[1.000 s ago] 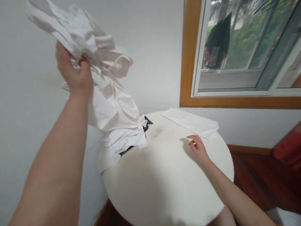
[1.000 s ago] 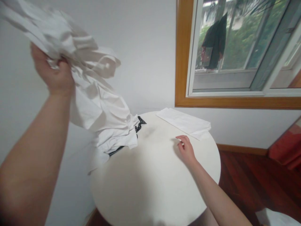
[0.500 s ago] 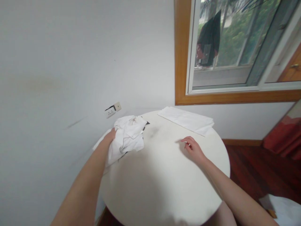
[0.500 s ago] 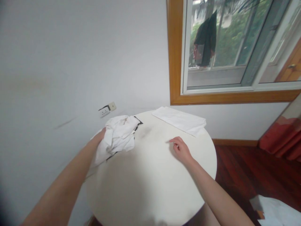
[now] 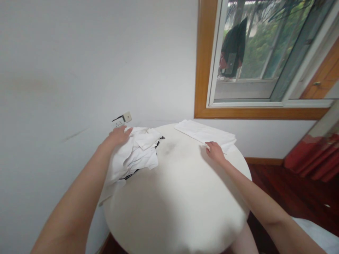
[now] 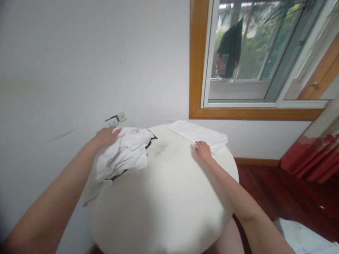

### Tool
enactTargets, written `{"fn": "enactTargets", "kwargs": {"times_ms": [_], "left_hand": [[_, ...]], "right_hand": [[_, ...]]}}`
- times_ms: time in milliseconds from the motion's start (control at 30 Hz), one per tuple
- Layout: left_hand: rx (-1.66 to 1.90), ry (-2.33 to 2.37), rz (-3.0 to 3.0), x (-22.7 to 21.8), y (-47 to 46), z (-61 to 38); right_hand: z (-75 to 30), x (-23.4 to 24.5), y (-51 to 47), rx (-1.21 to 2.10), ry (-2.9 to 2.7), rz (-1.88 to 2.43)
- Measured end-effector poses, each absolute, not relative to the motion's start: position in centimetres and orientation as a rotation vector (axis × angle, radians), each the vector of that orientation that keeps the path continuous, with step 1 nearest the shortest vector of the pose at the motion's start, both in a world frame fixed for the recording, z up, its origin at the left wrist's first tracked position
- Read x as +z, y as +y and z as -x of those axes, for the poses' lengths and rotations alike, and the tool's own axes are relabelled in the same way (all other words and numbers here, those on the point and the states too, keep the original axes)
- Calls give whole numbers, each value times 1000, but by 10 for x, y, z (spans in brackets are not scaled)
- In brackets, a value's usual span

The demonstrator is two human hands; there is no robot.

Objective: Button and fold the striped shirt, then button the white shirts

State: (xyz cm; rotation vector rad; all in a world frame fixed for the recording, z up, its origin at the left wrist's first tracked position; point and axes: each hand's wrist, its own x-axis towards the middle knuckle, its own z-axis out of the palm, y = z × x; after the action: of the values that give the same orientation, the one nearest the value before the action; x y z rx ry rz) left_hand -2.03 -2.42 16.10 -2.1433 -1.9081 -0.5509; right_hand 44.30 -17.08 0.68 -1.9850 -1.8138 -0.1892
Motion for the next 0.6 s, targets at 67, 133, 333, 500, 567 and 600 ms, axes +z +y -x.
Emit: {"fn": "enactTargets", "kwargs": {"times_ms": [67,133,333,500,567,600], "left_hand": [[-519,-2070,2080,160,-37,11],[-540,-2126,2029,160,-51,5],[-650,-1921,2090,162,-80,1],[-931,-1452,2189,159,-113,-20],[-977,-1260,2306,150,-131,-36],[-975,-1183,2376,144,-140,-45]], "right_hand": [[-446,11,-147,-200,-1852,2135],[-446,10,-126,-210,-1864,2240],[-444,2,-94,-267,-1872,2326],[-453,17,-89,-293,-1868,2307],[-461,25,-95,-306,-1860,2198],[-465,28,-102,-311,-1877,2105]]}}
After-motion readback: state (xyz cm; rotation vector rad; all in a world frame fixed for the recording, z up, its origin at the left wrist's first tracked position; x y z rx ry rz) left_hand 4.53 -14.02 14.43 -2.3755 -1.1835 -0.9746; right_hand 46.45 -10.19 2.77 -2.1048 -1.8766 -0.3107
